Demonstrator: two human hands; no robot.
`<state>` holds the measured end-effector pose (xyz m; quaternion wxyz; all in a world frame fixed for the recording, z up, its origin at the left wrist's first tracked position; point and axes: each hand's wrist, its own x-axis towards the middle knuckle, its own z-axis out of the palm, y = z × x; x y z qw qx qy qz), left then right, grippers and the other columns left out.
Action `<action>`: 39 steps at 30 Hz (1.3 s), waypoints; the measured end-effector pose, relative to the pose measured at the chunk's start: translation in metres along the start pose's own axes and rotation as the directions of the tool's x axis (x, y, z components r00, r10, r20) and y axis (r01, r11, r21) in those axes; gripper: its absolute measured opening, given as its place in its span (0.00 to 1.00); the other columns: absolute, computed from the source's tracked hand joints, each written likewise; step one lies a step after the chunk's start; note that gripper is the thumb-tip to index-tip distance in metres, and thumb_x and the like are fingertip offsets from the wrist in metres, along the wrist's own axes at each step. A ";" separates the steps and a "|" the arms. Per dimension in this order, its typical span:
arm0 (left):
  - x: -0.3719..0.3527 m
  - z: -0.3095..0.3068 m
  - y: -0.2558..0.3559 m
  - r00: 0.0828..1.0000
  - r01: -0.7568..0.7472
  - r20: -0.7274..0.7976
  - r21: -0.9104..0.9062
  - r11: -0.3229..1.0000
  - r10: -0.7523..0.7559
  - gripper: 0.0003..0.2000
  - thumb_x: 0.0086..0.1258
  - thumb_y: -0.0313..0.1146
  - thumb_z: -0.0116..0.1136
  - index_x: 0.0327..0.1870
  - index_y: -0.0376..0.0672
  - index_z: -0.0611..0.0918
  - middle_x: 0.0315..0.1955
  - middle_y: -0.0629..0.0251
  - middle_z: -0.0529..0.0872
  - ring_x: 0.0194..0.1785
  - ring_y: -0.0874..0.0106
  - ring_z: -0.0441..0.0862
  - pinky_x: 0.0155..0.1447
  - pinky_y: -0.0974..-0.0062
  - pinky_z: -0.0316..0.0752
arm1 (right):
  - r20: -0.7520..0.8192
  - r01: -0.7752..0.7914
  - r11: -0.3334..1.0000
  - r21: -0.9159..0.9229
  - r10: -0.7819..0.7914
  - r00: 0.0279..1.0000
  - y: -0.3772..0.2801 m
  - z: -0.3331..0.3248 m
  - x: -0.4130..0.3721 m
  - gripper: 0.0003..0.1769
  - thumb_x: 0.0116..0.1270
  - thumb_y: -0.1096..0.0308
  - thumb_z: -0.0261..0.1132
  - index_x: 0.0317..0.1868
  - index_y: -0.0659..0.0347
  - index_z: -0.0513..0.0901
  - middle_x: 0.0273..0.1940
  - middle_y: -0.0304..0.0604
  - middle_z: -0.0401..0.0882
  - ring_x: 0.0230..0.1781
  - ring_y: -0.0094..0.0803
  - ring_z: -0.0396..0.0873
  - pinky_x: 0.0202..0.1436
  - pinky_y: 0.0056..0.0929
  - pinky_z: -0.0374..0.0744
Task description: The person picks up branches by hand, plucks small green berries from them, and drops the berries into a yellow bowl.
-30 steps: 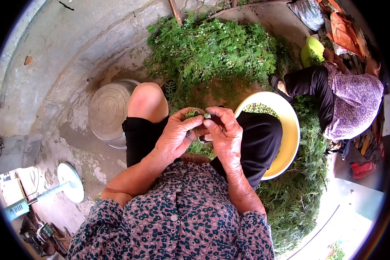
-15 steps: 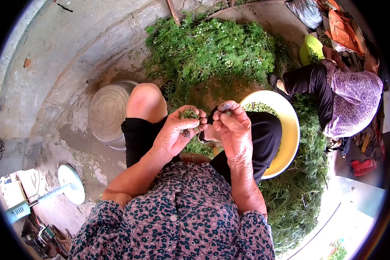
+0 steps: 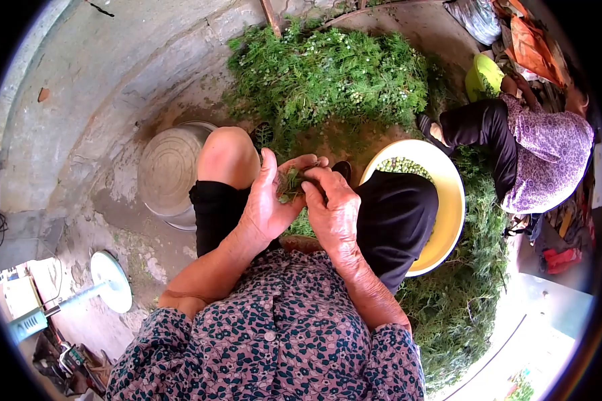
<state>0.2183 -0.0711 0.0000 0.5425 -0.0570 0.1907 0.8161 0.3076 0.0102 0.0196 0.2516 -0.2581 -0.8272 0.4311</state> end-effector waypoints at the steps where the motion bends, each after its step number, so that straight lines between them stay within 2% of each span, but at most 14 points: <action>1: 0.000 -0.001 0.000 1.000 -0.001 -0.001 -0.001 1.000 0.001 0.34 0.63 0.62 0.47 0.49 0.34 0.75 0.50 0.56 0.77 0.54 0.65 0.73 0.62 0.65 0.67 | 0.002 0.000 1.000 0.000 0.000 1.000 -0.001 0.000 0.000 0.09 0.55 0.78 0.64 0.39 0.64 0.78 0.33 0.45 0.80 0.32 0.33 0.80 0.36 0.27 0.77; 6: -0.002 -0.001 -0.002 0.995 0.031 -0.100 0.003 1.000 -0.031 0.35 0.63 0.63 0.45 0.52 0.33 0.74 0.54 0.54 0.75 0.58 0.65 0.71 0.64 0.66 0.65 | -0.057 -0.056 0.997 0.054 0.059 0.997 -0.012 -0.002 0.003 0.11 0.55 0.78 0.64 0.40 0.61 0.78 0.30 0.45 0.78 0.26 0.31 0.79 0.29 0.27 0.76; 8: 0.000 -0.002 -0.001 0.998 0.024 -0.055 0.011 1.000 -0.024 0.36 0.63 0.63 0.45 0.53 0.33 0.74 0.54 0.55 0.75 0.58 0.65 0.70 0.64 0.66 0.65 | 0.063 -0.130 0.991 -0.017 0.131 0.989 -0.008 -0.001 0.004 0.09 0.55 0.78 0.64 0.38 0.62 0.78 0.30 0.45 0.78 0.25 0.31 0.78 0.29 0.26 0.76; 10: 0.001 -0.003 0.000 1.000 0.012 -0.016 0.018 1.000 -0.012 0.36 0.63 0.63 0.46 0.53 0.33 0.74 0.54 0.55 0.74 0.58 0.65 0.70 0.64 0.66 0.65 | 0.015 0.005 0.999 0.042 -0.005 1.000 -0.001 0.003 0.005 0.07 0.56 0.78 0.63 0.36 0.62 0.78 0.26 0.42 0.77 0.22 0.27 0.75 0.27 0.24 0.74; 17: 0.001 -0.005 -0.003 0.996 0.053 -0.072 -0.051 0.997 -0.056 0.38 0.62 0.63 0.47 0.56 0.31 0.70 0.52 0.55 0.74 0.57 0.62 0.70 0.63 0.64 0.67 | 0.006 -0.290 0.885 0.364 0.309 0.951 -0.008 -0.006 0.018 0.04 0.59 0.78 0.62 0.35 0.65 0.77 0.23 0.36 0.76 0.23 0.16 0.72 0.25 0.19 0.72; 19: 0.000 -0.004 -0.003 0.995 0.040 -0.087 -0.079 0.996 -0.047 0.38 0.62 0.63 0.47 0.57 0.30 0.68 0.51 0.54 0.74 0.57 0.62 0.70 0.63 0.63 0.67 | -0.121 -0.224 0.974 0.043 0.227 0.966 -0.017 -0.012 0.019 0.05 0.58 0.78 0.62 0.36 0.65 0.78 0.25 0.40 0.77 0.23 0.20 0.75 0.26 0.20 0.74; 23: 0.001 -0.009 -0.004 0.990 0.028 -0.138 -0.080 0.996 -0.038 0.37 0.62 0.62 0.48 0.55 0.31 0.68 0.52 0.53 0.73 0.57 0.62 0.70 0.63 0.61 0.66 | -0.011 -0.015 0.992 0.127 0.016 1.000 0.002 -0.001 0.004 0.10 0.55 0.79 0.64 0.39 0.63 0.80 0.32 0.47 0.79 0.30 0.33 0.79 0.36 0.25 0.77; 24: 0.002 -0.010 -0.005 0.981 0.006 -0.193 -0.077 0.997 -0.021 0.36 0.62 0.62 0.48 0.53 0.32 0.69 0.52 0.52 0.73 0.57 0.61 0.70 0.64 0.61 0.66 | 0.035 0.079 0.995 0.061 -0.081 0.996 -0.004 0.000 0.006 0.10 0.55 0.81 0.64 0.40 0.65 0.81 0.33 0.43 0.79 0.33 0.23 0.78 0.36 0.21 0.76; 30: 0.002 -0.008 -0.005 0.996 0.020 -0.091 -0.063 0.998 -0.026 0.35 0.62 0.63 0.46 0.52 0.34 0.71 0.55 0.51 0.72 0.60 0.60 0.68 0.66 0.61 0.62 | 0.103 0.173 0.985 -0.015 -0.170 0.980 0.002 0.008 0.006 0.10 0.56 0.80 0.64 0.40 0.65 0.81 0.29 0.38 0.78 0.30 0.22 0.75 0.33 0.20 0.74; 33: 0.000 -0.009 -0.001 0.984 0.026 -0.175 -0.067 0.997 -0.037 0.34 0.63 0.62 0.46 0.52 0.34 0.72 0.52 0.53 0.75 0.59 0.64 0.70 0.63 0.64 0.66 | 0.038 -0.186 0.847 0.499 0.193 0.981 -0.005 0.000 0.008 0.04 0.60 0.78 0.63 0.36 0.65 0.81 0.27 0.34 0.75 0.25 0.17 0.69 0.28 0.18 0.70; 34: 0.001 -0.009 0.000 0.984 0.025 -0.176 -0.068 0.997 -0.037 0.34 0.63 0.62 0.46 0.52 0.34 0.72 0.52 0.53 0.75 0.59 0.64 0.70 0.63 0.64 0.66 | 0.199 -0.389 0.612 0.688 0.357 0.913 -0.005 -0.011 0.010 0.04 0.62 0.77 0.61 0.38 0.64 0.79 0.27 0.36 0.75 0.21 0.18 0.67 0.24 0.18 0.68; 36: 0.003 -0.009 0.001 0.998 0.034 0.055 -0.128 0.991 -0.027 0.35 0.64 0.61 0.45 0.55 0.33 0.70 0.53 0.53 0.75 0.58 0.64 0.71 0.62 0.66 0.66 | 0.277 -0.393 0.266 0.880 0.385 0.880 -0.009 -0.016 0.015 0.06 0.63 0.77 0.59 0.40 0.65 0.77 0.27 0.38 0.75 0.18 0.16 0.65 0.21 0.16 0.64; 38: 0.004 -0.006 0.000 1.000 0.021 0.007 -0.157 0.987 -0.021 0.35 0.64 0.61 0.45 0.56 0.33 0.70 0.53 0.54 0.75 0.57 0.64 0.72 0.62 0.67 0.66 | 0.307 -0.398 0.207 0.894 0.365 0.879 -0.004 -0.016 0.015 0.07 0.63 0.78 0.59 0.42 0.65 0.77 0.27 0.39 0.75 0.18 0.15 0.65 0.20 0.15 0.63; 39: 0.005 -0.005 0.000 0.999 0.007 -0.042 -0.184 0.983 -0.015 0.36 0.65 0.61 0.45 0.57 0.32 0.69 0.53 0.54 0.75 0.56 0.64 0.73 0.62 0.68 0.66 | 0.275 -0.420 0.408 0.811 0.369 0.888 -0.001 -0.014 0.013 0.07 0.62 0.78 0.59 0.41 0.66 0.77 0.27 0.39 0.75 0.19 0.14 0.65 0.20 0.14 0.64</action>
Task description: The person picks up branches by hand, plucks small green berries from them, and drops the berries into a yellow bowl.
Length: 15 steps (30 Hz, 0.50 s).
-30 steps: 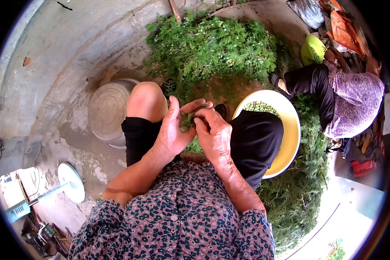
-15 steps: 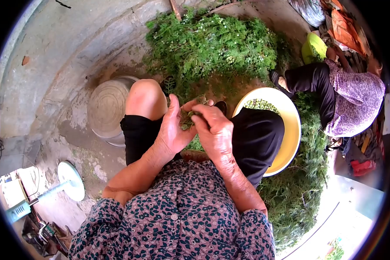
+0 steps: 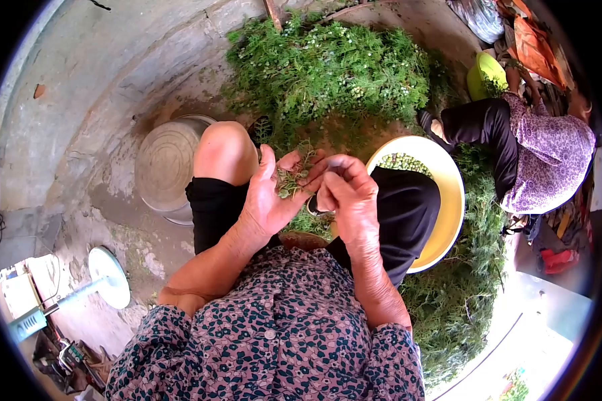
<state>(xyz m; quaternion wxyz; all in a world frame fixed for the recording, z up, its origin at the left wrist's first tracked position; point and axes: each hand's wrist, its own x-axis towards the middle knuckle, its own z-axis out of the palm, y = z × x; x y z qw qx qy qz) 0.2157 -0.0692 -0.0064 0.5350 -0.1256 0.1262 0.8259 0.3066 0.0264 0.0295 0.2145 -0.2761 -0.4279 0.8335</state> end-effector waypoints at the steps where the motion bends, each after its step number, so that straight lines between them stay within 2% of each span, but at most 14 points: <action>1: 0.000 -0.001 0.000 1.000 0.001 -0.002 0.000 1.000 -0.001 0.36 0.65 0.61 0.45 0.57 0.32 0.69 0.53 0.54 0.75 0.56 0.64 0.73 0.62 0.68 0.66 | -0.012 0.027 0.977 -0.214 -0.031 0.999 0.005 -0.003 0.001 0.07 0.61 0.79 0.60 0.41 0.66 0.78 0.27 0.39 0.75 0.19 0.14 0.66 0.21 0.14 0.64; 2: 0.000 -0.004 0.001 0.999 0.000 0.037 0.029 1.000 -0.001 0.36 0.65 0.61 0.44 0.57 0.32 0.68 0.54 0.52 0.73 0.57 0.63 0.71 0.63 0.67 0.65 | 0.019 0.201 0.881 -0.428 -0.214 0.977 0.021 -0.008 0.005 0.07 0.58 0.81 0.61 0.38 0.66 0.80 0.29 0.36 0.74 0.20 0.14 0.66 0.21 0.15 0.65; 3: 0.000 -0.006 0.002 0.997 -0.002 0.077 0.057 0.998 -0.002 0.36 0.65 0.60 0.44 0.57 0.31 0.67 0.55 0.51 0.72 0.58 0.61 0.70 0.65 0.67 0.64 | 0.074 0.285 0.707 -0.647 -0.314 0.946 0.021 -0.005 0.005 0.09 0.54 0.83 0.64 0.36 0.65 0.82 0.30 0.36 0.74 0.23 0.19 0.70 0.25 0.17 0.69; 5: 0.002 -0.007 -0.001 0.999 -0.009 0.031 0.057 0.998 0.007 0.36 0.65 0.60 0.44 0.57 0.31 0.67 0.55 0.51 0.72 0.58 0.61 0.70 0.65 0.67 0.63 | 0.232 0.434 0.476 -0.765 -0.426 0.875 0.023 -0.002 0.006 0.12 0.51 0.84 0.65 0.37 0.63 0.82 0.29 0.39 0.74 0.28 0.26 0.73 0.32 0.21 0.72; 6: 0.002 -0.007 -0.001 1.000 -0.016 -0.013 0.056 0.998 0.017 0.36 0.65 0.60 0.44 0.57 0.31 0.67 0.55 0.51 0.72 0.59 0.62 0.69 0.66 0.66 0.63 | 0.226 0.417 0.504 -0.756 -0.397 0.890 0.024 0.000 0.006 0.13 0.50 0.83 0.65 0.38 0.62 0.83 0.29 0.41 0.73 0.32 0.31 0.74 0.37 0.24 0.73; 7: 0.001 -0.006 -0.002 1.000 -0.016 -0.013 0.056 0.998 0.017 0.36 0.65 0.60 0.44 0.57 0.31 0.67 0.55 0.51 0.72 0.59 0.62 0.69 0.66 0.66 0.63 | 0.226 0.417 0.505 -0.756 -0.396 0.890 0.024 0.001 0.006 0.13 0.50 0.83 0.65 0.38 0.62 0.83 0.29 0.41 0.73 0.32 0.31 0.74 0.37 0.24 0.73; 9: -0.001 -0.004 -0.002 0.998 -0.028 -0.060 0.081 0.996 0.032 0.36 0.65 0.61 0.43 0.56 0.31 0.69 0.55 0.52 0.72 0.60 0.62 0.68 0.66 0.66 0.62 | 0.212 0.393 0.479 -0.785 -0.388 0.897 0.023 0.003 0.007 0.10 0.51 0.83 0.64 0.36 0.66 0.82 0.29 0.39 0.73 0.32 0.25 0.72 0.36 0.21 0.71; 13: -0.001 -0.004 0.001 1.000 -0.014 0.017 0.025 1.000 0.013 0.32 0.65 0.57 0.50 0.55 0.34 0.71 0.52 0.56 0.76 0.57 0.66 0.70 0.64 0.67 0.64 | 0.189 0.384 0.495 -0.780 -0.399 0.897 0.022 -0.003 0.007 0.09 0.52 0.83 0.64 0.36 0.64 0.79 0.29 0.39 0.74 0.27 0.26 0.73 0.31 0.23 0.73; 15: -0.003 -0.001 0.001 0.988 -0.044 -0.139 0.198 0.979 0.073 0.26 0.64 0.50 0.57 0.51 0.34 0.73 0.48 0.58 0.78 0.53 0.67 0.73 0.60 0.67 0.69 | 0.049 0.236 0.704 -0.670 -0.275 0.960 0.016 -0.004 0.006 0.08 0.55 0.81 0.64 0.35 0.65 0.77 0.30 0.37 0.73 0.23 0.21 0.71 0.26 0.21 0.71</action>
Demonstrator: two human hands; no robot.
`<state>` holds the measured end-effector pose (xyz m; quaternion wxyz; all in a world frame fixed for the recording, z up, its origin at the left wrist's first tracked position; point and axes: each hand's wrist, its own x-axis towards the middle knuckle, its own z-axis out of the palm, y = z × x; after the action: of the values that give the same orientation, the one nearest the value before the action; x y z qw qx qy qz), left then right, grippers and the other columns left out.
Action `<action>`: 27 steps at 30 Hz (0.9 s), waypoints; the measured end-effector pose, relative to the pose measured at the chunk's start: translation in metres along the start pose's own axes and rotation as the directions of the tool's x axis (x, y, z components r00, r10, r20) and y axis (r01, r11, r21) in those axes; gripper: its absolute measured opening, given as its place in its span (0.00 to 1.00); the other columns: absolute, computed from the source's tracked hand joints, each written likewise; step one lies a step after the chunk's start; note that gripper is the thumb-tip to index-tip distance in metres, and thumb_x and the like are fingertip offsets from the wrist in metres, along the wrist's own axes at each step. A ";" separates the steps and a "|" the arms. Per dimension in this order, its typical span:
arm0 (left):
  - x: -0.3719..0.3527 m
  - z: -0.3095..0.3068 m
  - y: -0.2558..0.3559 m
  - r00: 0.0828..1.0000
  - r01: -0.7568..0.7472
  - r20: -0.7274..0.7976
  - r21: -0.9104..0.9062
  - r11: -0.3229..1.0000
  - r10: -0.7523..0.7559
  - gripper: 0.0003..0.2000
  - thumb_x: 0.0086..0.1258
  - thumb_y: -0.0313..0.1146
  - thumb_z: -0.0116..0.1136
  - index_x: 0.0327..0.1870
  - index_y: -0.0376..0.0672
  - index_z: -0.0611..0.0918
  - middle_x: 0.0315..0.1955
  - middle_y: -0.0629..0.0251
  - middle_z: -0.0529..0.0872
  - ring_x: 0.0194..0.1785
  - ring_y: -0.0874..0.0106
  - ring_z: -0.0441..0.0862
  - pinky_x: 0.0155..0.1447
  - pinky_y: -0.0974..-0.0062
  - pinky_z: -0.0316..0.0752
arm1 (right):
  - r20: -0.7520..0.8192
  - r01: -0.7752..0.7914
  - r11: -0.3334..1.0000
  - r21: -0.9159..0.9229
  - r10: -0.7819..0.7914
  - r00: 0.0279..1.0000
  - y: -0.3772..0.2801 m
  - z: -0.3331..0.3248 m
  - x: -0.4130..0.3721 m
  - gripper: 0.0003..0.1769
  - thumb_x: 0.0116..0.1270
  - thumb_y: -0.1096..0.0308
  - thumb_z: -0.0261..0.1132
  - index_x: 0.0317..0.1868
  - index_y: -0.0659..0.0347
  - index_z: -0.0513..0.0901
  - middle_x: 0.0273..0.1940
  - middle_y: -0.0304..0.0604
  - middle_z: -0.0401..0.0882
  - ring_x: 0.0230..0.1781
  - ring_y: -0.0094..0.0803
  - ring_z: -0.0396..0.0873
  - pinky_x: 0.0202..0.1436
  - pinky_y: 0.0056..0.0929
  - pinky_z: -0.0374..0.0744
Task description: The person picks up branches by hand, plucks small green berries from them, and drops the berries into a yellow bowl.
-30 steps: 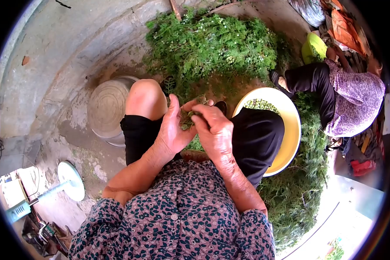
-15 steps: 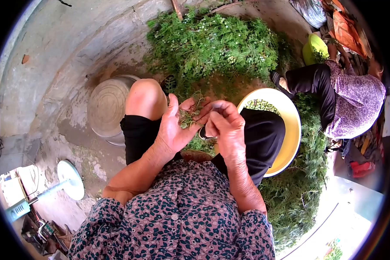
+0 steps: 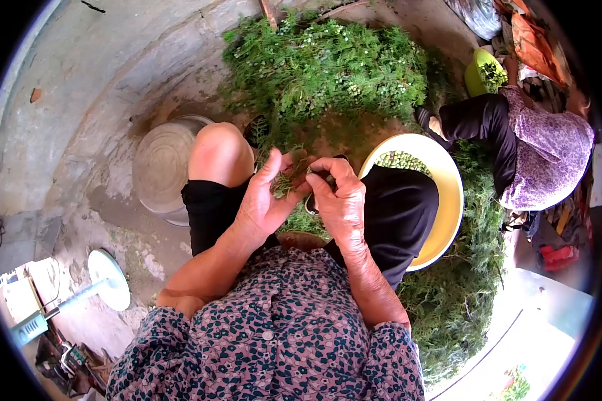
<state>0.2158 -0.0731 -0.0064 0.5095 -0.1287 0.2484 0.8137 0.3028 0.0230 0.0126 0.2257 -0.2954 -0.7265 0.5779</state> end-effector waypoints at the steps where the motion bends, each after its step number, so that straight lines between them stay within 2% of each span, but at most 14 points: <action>1: 0.001 -0.002 -0.001 1.000 0.003 0.003 -0.001 1.000 -0.003 0.26 0.64 0.50 0.57 0.51 0.34 0.73 0.48 0.58 0.78 0.53 0.67 0.73 0.60 0.67 0.69 | 0.011 0.011 1.000 0.016 -0.011 1.000 0.002 -0.001 0.001 0.07 0.57 0.80 0.63 0.36 0.66 0.77 0.30 0.36 0.73 0.20 0.17 0.69 0.22 0.19 0.69; 3: 0.003 -0.008 -0.002 1.000 -0.017 -0.005 0.237 0.971 0.019 0.24 0.63 0.49 0.58 0.47 0.34 0.75 0.43 0.58 0.78 0.49 0.67 0.74 0.58 0.66 0.70 | -0.011 0.004 1.000 -0.013 -0.004 1.000 -0.002 0.000 0.002 0.06 0.57 0.81 0.63 0.36 0.66 0.77 0.30 0.36 0.73 0.22 0.17 0.70 0.24 0.18 0.69; 4: 0.003 -0.008 -0.002 1.000 -0.016 -0.008 0.236 0.972 0.018 0.24 0.63 0.49 0.58 0.47 0.34 0.75 0.43 0.58 0.78 0.49 0.67 0.74 0.58 0.66 0.70 | -0.030 -0.003 0.999 -0.040 0.002 1.000 -0.005 0.000 0.003 0.06 0.57 0.81 0.62 0.36 0.66 0.78 0.30 0.37 0.73 0.24 0.18 0.72 0.25 0.18 0.70; 6: 0.004 -0.006 0.000 0.997 0.065 -0.038 -0.006 0.998 -0.065 0.24 0.64 0.49 0.57 0.46 0.35 0.75 0.40 0.58 0.79 0.46 0.67 0.76 0.55 0.66 0.73 | -0.063 0.143 0.977 -0.161 -0.155 0.986 -0.014 -0.007 0.005 0.07 0.57 0.82 0.61 0.37 0.66 0.79 0.30 0.39 0.75 0.30 0.22 0.75 0.32 0.20 0.73; 8: 0.007 -0.008 0.003 0.998 0.048 -0.030 -0.038 0.998 -0.049 0.24 0.64 0.50 0.56 0.46 0.35 0.75 0.41 0.57 0.79 0.47 0.65 0.76 0.55 0.66 0.73 | -0.101 0.244 0.903 -0.353 -0.296 0.950 -0.015 -0.036 0.010 0.09 0.54 0.82 0.61 0.37 0.65 0.80 0.33 0.41 0.77 0.35 0.29 0.76 0.42 0.24 0.74; 11: 0.014 -0.017 0.006 0.998 0.034 0.057 -0.121 0.992 -0.028 0.26 0.64 0.54 0.53 0.46 0.35 0.75 0.42 0.57 0.79 0.48 0.63 0.76 0.57 0.66 0.72 | -0.407 0.003 0.875 -0.483 -0.227 0.885 -0.028 -0.088 0.011 0.10 0.56 0.81 0.61 0.39 0.64 0.80 0.37 0.43 0.78 0.39 0.31 0.77 0.44 0.25 0.75; 13: 0.013 -0.016 0.012 0.998 0.020 0.059 -0.143 0.990 -0.011 0.24 0.67 0.52 0.51 0.46 0.35 0.75 0.43 0.56 0.78 0.48 0.63 0.76 0.57 0.66 0.73 | -0.378 -0.090 0.684 -0.724 -0.284 0.881 -0.013 -0.143 0.011 0.13 0.57 0.78 0.61 0.44 0.64 0.80 0.44 0.47 0.78 0.45 0.36 0.77 0.49 0.32 0.75; 16: 0.021 -0.009 0.027 0.999 -0.027 0.019 -0.159 0.987 0.030 0.20 0.68 0.46 0.52 0.44 0.34 0.75 0.41 0.55 0.78 0.48 0.63 0.76 0.55 0.65 0.74 | -0.365 -0.117 0.553 -0.825 -0.364 0.857 0.001 -0.181 0.011 0.16 0.58 0.76 0.60 0.49 0.61 0.80 0.47 0.48 0.77 0.46 0.37 0.77 0.50 0.33 0.75; 18: 0.027 -0.004 0.039 0.999 -0.043 0.011 -0.156 0.987 0.045 0.18 0.68 0.44 0.52 0.42 0.34 0.75 0.39 0.54 0.79 0.46 0.63 0.76 0.51 0.67 0.77 | -0.463 -0.096 0.757 -0.646 -0.289 0.838 -0.009 -0.162 0.015 0.15 0.59 0.77 0.60 0.48 0.62 0.80 0.47 0.48 0.77 0.44 0.33 0.78 0.49 0.29 0.76; 21: 0.043 0.006 0.061 0.991 -0.130 -0.016 -0.097 0.987 0.129 0.15 0.69 0.41 0.50 0.40 0.34 0.75 0.37 0.54 0.80 0.42 0.63 0.78 0.45 0.70 0.79 | -0.437 0.052 0.924 -0.380 -0.229 0.870 -0.011 -0.102 0.030 0.10 0.60 0.77 0.60 0.43 0.64 0.82 0.39 0.40 0.80 0.40 0.26 0.77 0.48 0.22 0.74; 22: 0.049 0.013 0.069 0.984 -0.170 -0.066 -0.090 0.981 0.164 0.13 0.68 0.39 0.54 0.38 0.34 0.76 0.31 0.55 0.80 0.38 0.64 0.79 0.45 0.69 0.79 | -0.422 0.011 0.971 -0.238 -0.114 0.900 -0.018 -0.074 0.033 0.09 0.60 0.77 0.61 0.41 0.64 0.82 0.38 0.39 0.81 0.39 0.23 0.76 0.48 0.19 0.73; 23: 0.055 0.018 0.077 0.976 -0.201 -0.096 -0.073 0.977 0.194 0.13 0.68 0.38 0.53 0.39 0.34 0.75 0.32 0.54 0.80 0.38 0.64 0.79 0.44 0.69 0.79 | -0.329 0.055 0.989 -0.139 -0.098 0.939 -0.009 -0.055 0.040 0.09 0.59 0.76 0.62 0.41 0.64 0.83 0.37 0.38 0.81 0.37 0.21 0.76 0.45 0.19 0.72; 26: 0.075 0.022 0.099 0.962 -0.252 -0.132 -0.096 0.963 0.238 0.13 0.69 0.36 0.50 0.41 0.32 0.74 0.38 0.51 0.79 0.43 0.61 0.78 0.48 0.66 0.79 | -0.131 -0.096 0.990 -0.104 0.082 0.988 0.016 -0.010 0.061 0.10 0.58 0.75 0.62 0.41 0.66 0.81 0.35 0.39 0.78 0.32 0.21 0.73 0.39 0.19 0.72; 27: 0.080 0.021 0.107 0.961 -0.251 -0.149 -0.109 0.962 0.234 0.13 0.70 0.35 0.49 0.44 0.32 0.74 0.40 0.50 0.78 0.44 0.59 0.78 0.47 0.64 0.79 | -0.049 0.007 0.986 -0.165 -0.015 0.999 0.030 -0.001 0.064 0.10 0.59 0.74 0.62 0.42 0.65 0.81 0.34 0.38 0.79 0.30 0.21 0.72 0.36 0.19 0.72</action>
<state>0.0851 -0.0384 0.0036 0.3787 -0.1840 0.2440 0.8736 0.2621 0.0730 -0.0174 0.2218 -0.3236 -0.7675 0.5071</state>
